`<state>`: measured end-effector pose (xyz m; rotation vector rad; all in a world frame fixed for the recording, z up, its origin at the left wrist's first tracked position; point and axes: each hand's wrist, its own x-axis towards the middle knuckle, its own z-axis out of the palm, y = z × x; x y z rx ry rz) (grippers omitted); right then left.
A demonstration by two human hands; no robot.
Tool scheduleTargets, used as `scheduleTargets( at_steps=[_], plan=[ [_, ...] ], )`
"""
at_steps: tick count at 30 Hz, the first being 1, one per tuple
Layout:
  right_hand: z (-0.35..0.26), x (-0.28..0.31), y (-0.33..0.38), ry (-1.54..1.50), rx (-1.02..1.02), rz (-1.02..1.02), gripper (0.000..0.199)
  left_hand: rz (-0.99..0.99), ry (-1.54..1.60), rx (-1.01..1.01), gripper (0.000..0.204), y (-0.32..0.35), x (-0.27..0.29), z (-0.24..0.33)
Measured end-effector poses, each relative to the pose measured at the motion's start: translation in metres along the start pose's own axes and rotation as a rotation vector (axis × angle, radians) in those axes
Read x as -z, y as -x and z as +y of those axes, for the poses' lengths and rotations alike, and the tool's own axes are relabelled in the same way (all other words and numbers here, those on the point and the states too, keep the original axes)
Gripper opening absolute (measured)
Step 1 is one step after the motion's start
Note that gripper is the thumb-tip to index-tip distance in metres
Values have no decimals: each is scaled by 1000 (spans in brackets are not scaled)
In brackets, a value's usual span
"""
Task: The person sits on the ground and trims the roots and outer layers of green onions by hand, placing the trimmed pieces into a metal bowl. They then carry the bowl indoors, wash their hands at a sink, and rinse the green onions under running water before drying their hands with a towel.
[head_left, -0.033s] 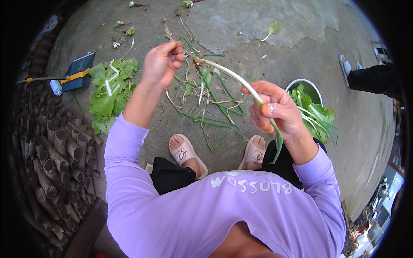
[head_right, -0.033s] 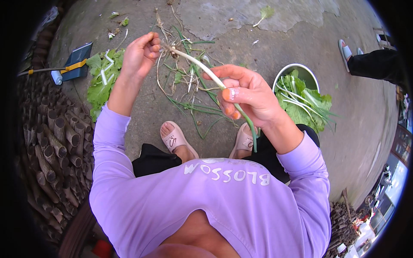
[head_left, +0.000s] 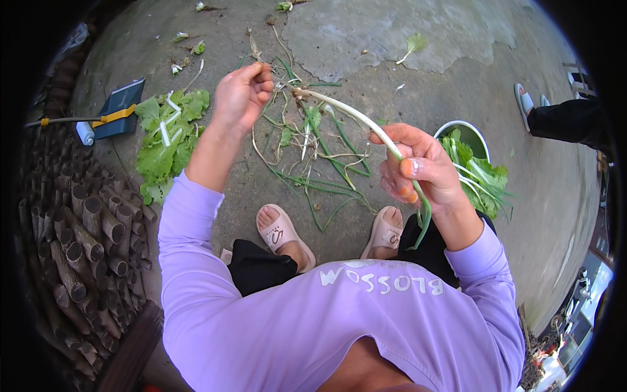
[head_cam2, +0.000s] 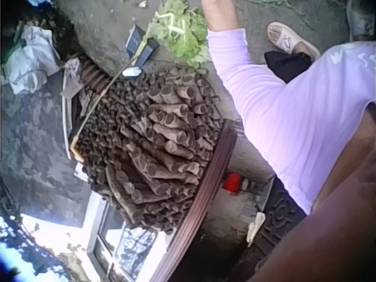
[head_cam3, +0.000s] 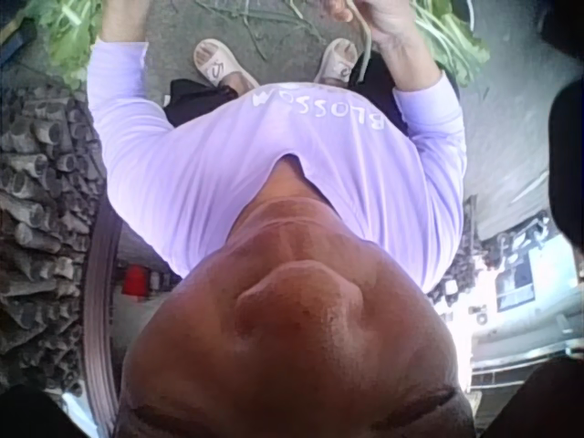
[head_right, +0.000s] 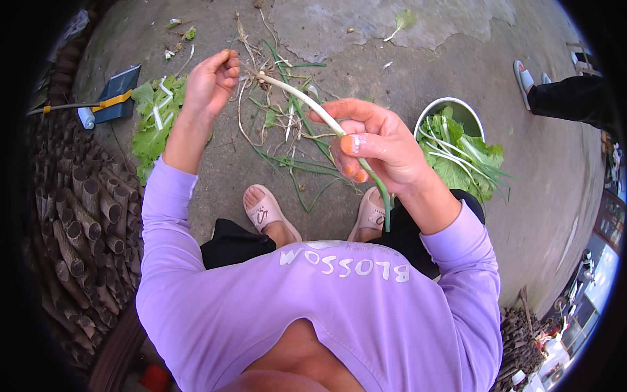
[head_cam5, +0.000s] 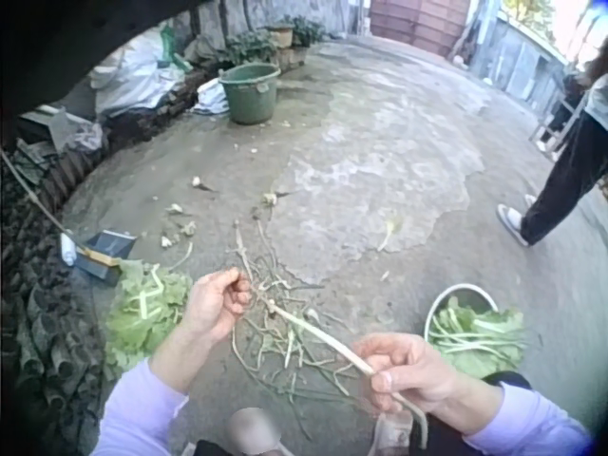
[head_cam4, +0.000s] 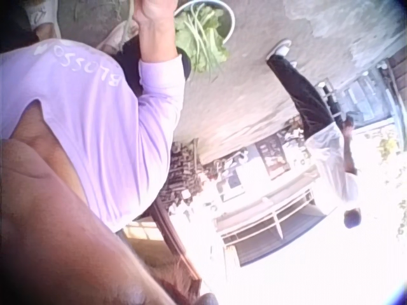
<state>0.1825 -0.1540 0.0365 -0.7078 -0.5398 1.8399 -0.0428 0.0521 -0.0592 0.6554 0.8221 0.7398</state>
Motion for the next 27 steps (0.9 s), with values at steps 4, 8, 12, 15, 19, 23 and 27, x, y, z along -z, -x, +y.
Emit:
scheduleTargets(
  at_steps=[4, 8, 12, 15, 19, 23, 27],
  plan=[
    [-2, 1, 2, -41, 36, -38, 45, 215, -3, -35, 16, -38, 57, -9],
    [-5, 5, 2, -49, 89, -105, 43, 261, -395, 28, 26, -56, 105, -8],
    [-2, 3, 0, 73, 101, -12, 41, 212, -1985, -129, 27, -37, 95, -18],
    [0, 8, -2, 127, 81, 8, 39, 224, -1955, -241, 23, -19, 63, -17],
    [3, 12, -6, 179, 82, 38, 38, 149, -1797, -277, 23, -13, 42, -15],
    [3, 11, -8, 218, 99, 75, 37, -139, -1643, -116, 30, 7, 6, -6],
    [4, 6, -6, 398, 133, 126, 32, -285, -519, -13, 42, 42, -30, -9]
  ],
)
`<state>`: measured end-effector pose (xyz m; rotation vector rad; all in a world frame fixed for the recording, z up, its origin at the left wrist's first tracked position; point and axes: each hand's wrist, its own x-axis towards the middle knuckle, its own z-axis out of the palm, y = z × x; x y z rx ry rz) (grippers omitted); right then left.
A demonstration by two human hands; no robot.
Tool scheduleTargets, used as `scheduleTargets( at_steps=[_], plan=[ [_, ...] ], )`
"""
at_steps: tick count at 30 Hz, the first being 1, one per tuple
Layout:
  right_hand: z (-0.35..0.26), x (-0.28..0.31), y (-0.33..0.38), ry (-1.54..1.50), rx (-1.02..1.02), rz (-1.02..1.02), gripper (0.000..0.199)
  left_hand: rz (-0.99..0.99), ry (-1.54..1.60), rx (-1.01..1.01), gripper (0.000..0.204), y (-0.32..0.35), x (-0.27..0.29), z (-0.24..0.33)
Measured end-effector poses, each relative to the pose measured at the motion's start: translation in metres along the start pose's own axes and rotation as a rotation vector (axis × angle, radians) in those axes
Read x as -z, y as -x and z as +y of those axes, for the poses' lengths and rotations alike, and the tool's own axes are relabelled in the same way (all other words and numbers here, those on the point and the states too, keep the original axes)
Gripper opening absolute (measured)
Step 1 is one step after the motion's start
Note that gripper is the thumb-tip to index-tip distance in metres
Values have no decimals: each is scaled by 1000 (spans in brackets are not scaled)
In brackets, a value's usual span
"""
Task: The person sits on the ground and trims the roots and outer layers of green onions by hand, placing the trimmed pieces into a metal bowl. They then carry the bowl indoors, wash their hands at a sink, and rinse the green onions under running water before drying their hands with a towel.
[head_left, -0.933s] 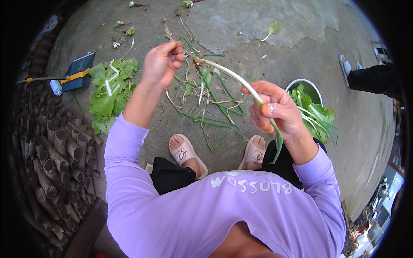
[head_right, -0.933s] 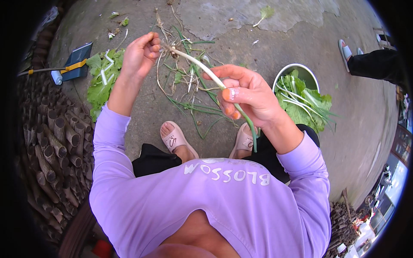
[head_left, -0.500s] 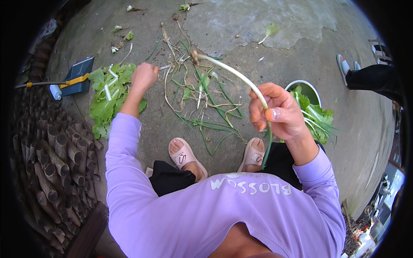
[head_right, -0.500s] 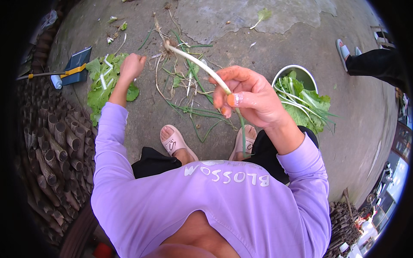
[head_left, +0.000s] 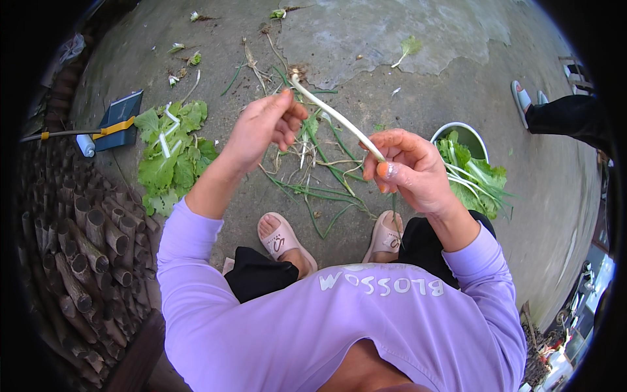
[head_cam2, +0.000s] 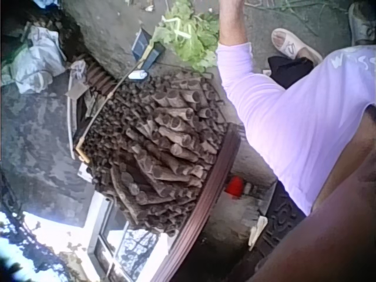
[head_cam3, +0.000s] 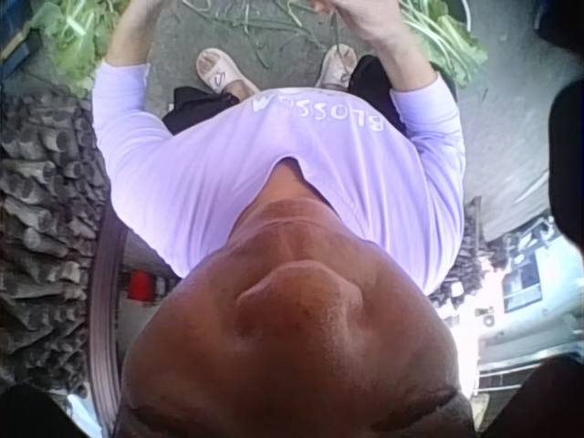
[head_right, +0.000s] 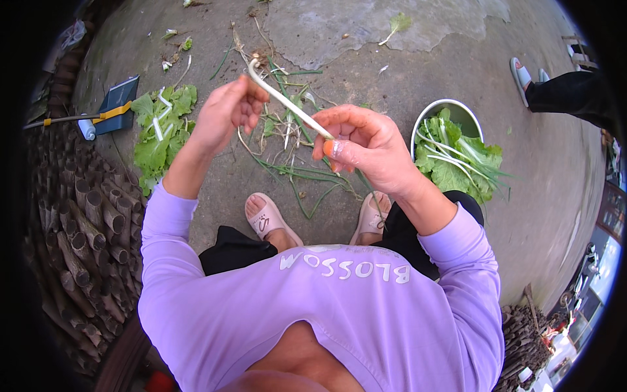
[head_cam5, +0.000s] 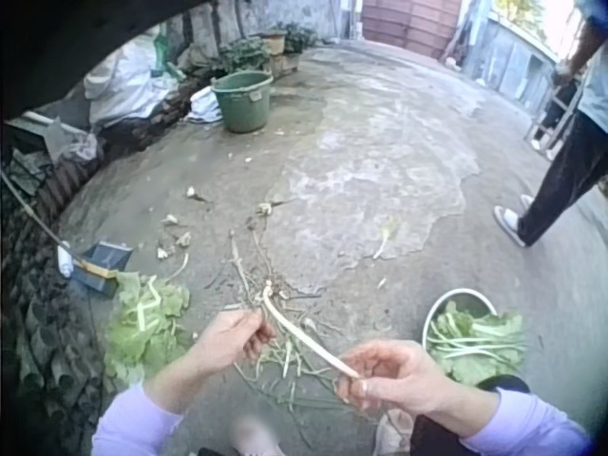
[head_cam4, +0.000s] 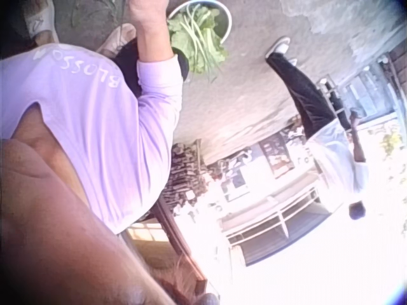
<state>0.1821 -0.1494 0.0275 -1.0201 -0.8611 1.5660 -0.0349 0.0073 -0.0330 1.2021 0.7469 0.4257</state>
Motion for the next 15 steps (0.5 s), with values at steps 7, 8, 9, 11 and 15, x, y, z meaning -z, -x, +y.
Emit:
scheduleTargets(
  at_steps=[7, 8, 9, 11, 15],
  plan=[
    [-4, -13, 6, 655, 97, 29, 21, 17, 434, 97, 19, 21, -39, 32],
    [-3, -13, 7, 635, 59, 23, 20, 21, 424, 73, 18, 22, -43, 37],
    [-1, -14, 7, 538, 26, 48, 22, 23, 415, 50, 17, 22, -46, 40],
    [3, -17, 3, 345, -35, 97, 28, -46, 368, -1, 15, 20, -48, 34],
    [-7, -20, -9, 264, -176, 99, 20, -221, 300, -17, 16, 16, -56, 24]
  ],
)
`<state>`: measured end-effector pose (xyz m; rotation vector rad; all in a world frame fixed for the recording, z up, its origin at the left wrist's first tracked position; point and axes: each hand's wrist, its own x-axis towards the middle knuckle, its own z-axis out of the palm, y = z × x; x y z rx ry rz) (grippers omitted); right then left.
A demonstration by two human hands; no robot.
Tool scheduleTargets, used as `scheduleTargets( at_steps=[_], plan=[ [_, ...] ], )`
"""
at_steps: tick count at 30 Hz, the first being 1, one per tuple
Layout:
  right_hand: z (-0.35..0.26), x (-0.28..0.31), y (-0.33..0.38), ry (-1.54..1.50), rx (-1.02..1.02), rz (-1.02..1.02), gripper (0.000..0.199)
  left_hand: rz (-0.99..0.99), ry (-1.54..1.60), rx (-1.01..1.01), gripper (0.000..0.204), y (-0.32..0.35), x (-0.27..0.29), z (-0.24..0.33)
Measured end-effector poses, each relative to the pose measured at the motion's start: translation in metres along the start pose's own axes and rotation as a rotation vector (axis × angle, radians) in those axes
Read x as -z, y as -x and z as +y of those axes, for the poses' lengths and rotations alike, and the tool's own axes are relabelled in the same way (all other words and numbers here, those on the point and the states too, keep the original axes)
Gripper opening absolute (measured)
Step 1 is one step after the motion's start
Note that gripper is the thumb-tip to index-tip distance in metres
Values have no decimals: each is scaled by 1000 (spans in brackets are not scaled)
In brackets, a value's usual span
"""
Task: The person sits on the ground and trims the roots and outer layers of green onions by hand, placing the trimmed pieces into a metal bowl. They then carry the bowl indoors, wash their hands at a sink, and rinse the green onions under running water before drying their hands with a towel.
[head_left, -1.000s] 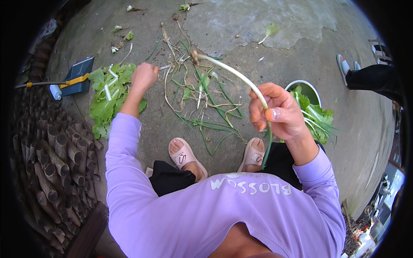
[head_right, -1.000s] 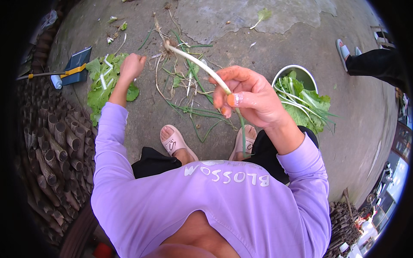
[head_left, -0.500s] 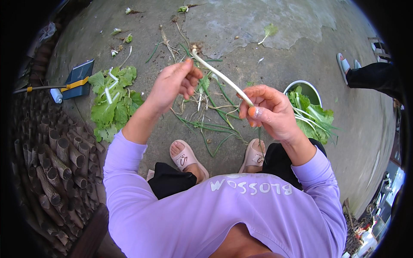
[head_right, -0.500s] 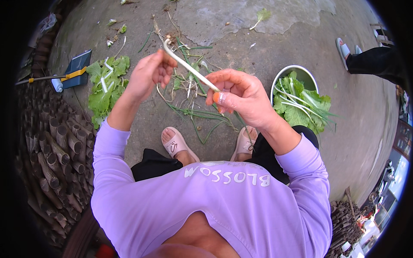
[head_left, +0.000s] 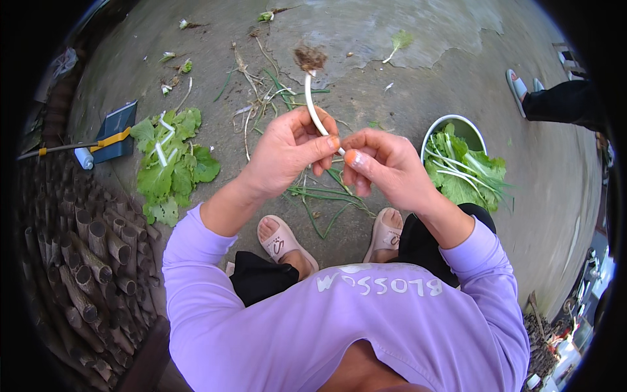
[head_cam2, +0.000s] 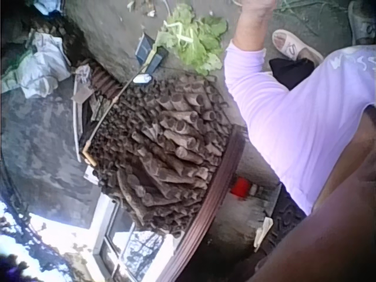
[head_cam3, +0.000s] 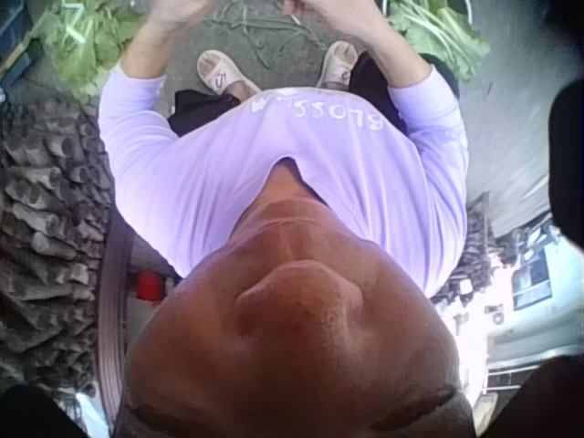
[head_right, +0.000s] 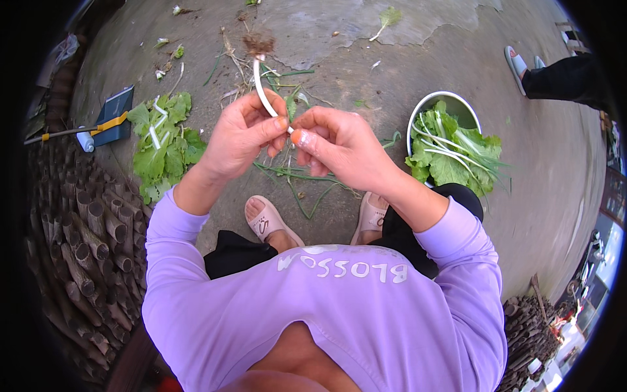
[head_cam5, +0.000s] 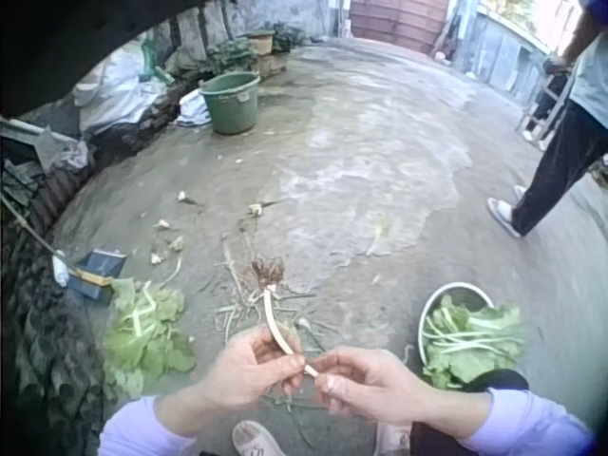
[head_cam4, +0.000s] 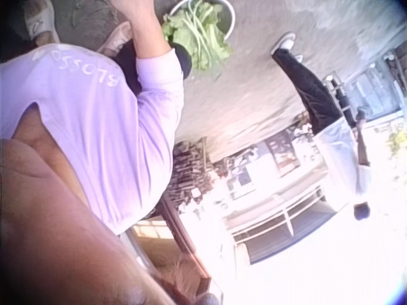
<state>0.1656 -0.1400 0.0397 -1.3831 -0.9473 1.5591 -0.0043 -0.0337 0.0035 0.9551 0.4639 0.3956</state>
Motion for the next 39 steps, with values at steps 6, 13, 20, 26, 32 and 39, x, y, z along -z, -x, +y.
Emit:
scheduleTargets(
  at_steps=[6, 13, 20, 26, 32, 39],
  plan=[
    [4, 10, 3, -1, 41, 44, 18, 95, 22, 92, 15, -10, 14, 7],
    [-2, 22, 5, -133, -11, 54, 19, 393, -1230, -932, 18, -19, 26, 19],
    [-4, 32, 3, -449, -46, -21, 19, 172, -1075, -757, 25, -15, 27, 9],
    [0, 36, 4, -498, -56, -28, 18, 252, -1391, -960, 21, -18, 30, 9],
    [3, 30, 2, -490, -79, -32, 18, 389, -1420, -1016, 15, -21, 30, 0],
    [4, 31, 5, -575, -20, -10, 18, 452, -162, -264, 13, -32, 44, 11]
  ],
)
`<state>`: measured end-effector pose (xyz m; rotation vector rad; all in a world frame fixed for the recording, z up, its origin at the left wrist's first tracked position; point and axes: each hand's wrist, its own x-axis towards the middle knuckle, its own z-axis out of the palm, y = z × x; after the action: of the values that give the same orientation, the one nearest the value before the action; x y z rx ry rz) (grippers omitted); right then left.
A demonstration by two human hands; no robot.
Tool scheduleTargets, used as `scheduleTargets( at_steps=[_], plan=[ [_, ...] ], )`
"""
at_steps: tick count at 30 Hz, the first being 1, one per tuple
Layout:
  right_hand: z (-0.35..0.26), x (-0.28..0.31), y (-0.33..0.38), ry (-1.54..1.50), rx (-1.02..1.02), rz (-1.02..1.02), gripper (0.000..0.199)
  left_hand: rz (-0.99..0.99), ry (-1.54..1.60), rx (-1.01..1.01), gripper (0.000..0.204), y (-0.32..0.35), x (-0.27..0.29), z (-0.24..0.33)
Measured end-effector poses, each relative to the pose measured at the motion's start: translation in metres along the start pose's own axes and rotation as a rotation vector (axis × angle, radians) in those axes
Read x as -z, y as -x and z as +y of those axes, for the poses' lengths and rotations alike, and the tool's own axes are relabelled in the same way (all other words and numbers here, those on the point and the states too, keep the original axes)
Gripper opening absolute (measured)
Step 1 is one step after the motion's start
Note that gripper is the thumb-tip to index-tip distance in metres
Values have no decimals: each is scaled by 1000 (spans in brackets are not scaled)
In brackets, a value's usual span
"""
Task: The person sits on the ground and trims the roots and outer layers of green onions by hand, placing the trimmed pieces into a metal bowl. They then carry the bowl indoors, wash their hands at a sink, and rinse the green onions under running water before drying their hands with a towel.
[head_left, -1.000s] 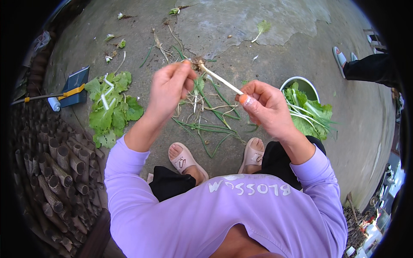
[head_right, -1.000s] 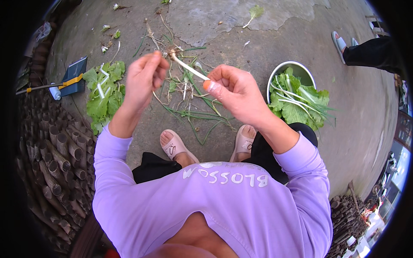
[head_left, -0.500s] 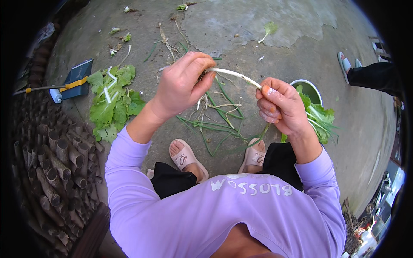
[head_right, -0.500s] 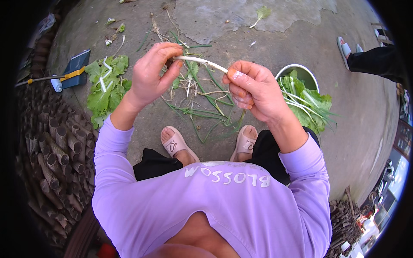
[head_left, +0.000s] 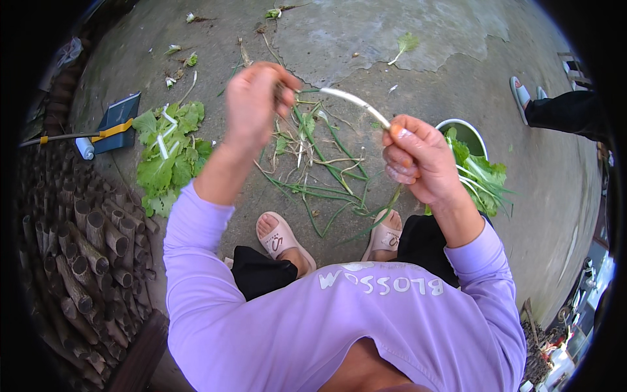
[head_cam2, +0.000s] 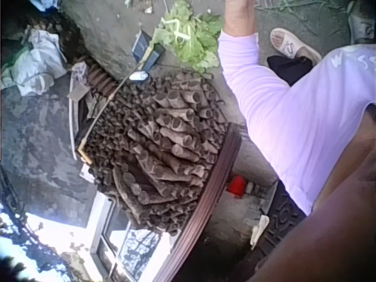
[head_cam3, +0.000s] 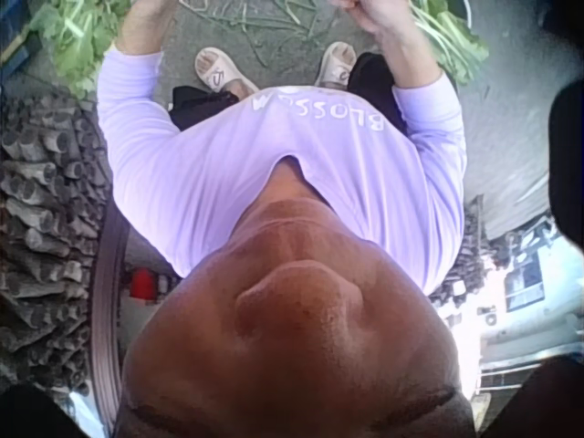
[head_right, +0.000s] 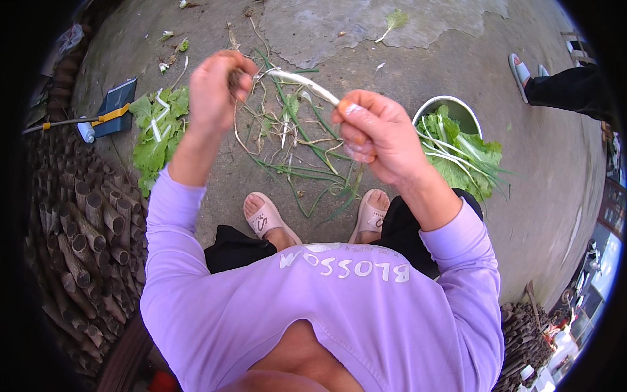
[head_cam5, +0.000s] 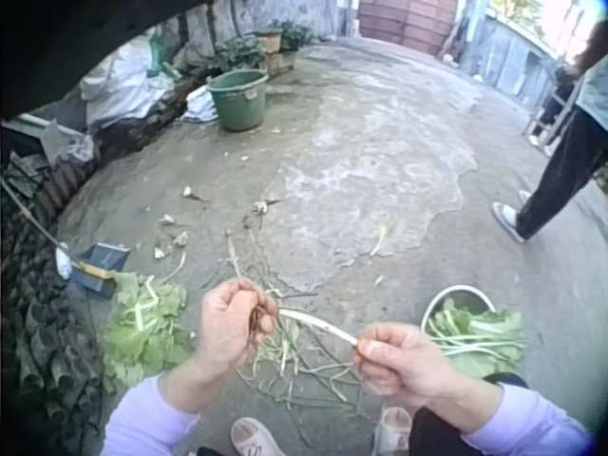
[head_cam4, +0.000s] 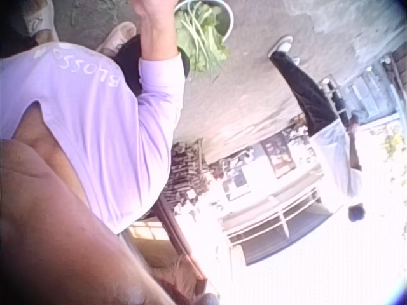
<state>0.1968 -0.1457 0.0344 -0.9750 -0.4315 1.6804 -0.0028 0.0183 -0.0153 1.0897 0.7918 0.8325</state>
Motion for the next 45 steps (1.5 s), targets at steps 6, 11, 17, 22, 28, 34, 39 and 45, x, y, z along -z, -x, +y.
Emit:
scheduleTargets(
  at_steps=[6, 11, 17, 22, 28, 34, 39, 45],
  plan=[
    [-32, 20, 3, -111, 252, 19, 24, 119, -1408, -154, 51, -58, 116, -37],
    [-66, 32, 0, -409, 398, -102, 23, -413, -773, -229, 68, -16, 2, -40],
    [-114, 78, 23, -460, 619, 39, 24, -847, -262, 154, 39, 26, -104, -27],
    [-151, 157, 77, -502, 772, 237, 25, -729, -357, 41, 23, 14, -50, -33],
    [-170, 199, 122, -588, 903, 386, 23, -519, -528, -23, 25, 7, 12, -42],
    [-169, 191, 118, -593, 887, 356, 23, -430, -799, -150, 20, 11, 1, -27],
    [-166, 183, 120, -593, 885, 358, 26, -395, -257, 174, 13, -1, 0, -20],
    [-160, 182, 114, -597, 855, 314, 22, -311, 316, 60, 18, -11, -45, 14]
  ],
)
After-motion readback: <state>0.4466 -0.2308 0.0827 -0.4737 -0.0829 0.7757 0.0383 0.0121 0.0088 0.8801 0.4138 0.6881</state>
